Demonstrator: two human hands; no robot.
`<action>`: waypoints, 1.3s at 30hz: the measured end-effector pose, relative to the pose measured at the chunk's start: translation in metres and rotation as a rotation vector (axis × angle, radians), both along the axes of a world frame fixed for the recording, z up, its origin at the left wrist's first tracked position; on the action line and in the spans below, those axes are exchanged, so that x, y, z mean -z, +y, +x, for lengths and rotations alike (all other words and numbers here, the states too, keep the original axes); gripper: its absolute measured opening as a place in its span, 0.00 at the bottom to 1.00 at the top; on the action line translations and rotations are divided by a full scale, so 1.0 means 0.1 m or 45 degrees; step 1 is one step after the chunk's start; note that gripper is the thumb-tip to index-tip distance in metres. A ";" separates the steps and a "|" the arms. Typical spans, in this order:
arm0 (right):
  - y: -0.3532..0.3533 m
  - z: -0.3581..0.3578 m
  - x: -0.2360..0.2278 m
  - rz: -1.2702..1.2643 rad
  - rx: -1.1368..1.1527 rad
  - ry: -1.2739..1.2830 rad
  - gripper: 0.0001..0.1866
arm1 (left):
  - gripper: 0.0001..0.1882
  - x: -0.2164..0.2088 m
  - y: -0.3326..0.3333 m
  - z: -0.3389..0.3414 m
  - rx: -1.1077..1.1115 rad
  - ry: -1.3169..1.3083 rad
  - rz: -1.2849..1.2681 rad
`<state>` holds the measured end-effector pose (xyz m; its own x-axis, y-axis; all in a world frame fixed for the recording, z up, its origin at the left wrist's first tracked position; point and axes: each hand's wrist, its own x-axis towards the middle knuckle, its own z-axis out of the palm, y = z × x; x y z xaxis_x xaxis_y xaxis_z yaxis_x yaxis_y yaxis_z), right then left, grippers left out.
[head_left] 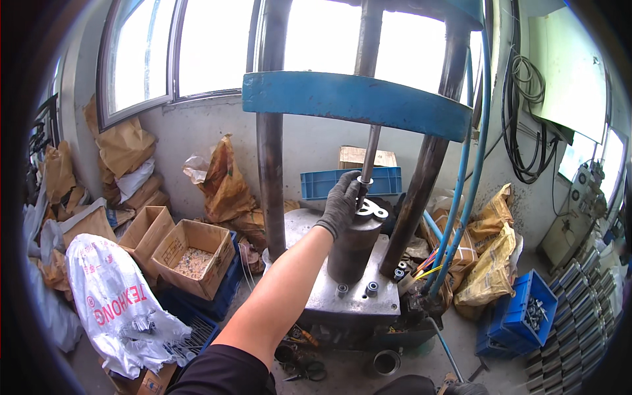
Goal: Using a hydraulic press to assemble or shape metal components in an industrial workshop.
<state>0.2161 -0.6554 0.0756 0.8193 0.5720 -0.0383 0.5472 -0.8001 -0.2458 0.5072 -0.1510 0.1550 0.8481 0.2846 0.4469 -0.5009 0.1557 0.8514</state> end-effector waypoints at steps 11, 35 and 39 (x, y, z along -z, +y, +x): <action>0.25 0.16 -0.39 0.133 0.143 -0.079 0.12 | 0.15 0.01 0.00 -0.01 -0.028 0.011 0.119; 0.21 0.16 -0.26 0.132 0.128 -0.186 0.12 | 0.11 -0.01 0.00 -0.04 -0.098 0.058 0.271; 0.24 0.12 -0.36 0.012 0.135 -0.170 0.15 | 0.10 -0.02 0.00 -0.05 -0.127 0.061 0.284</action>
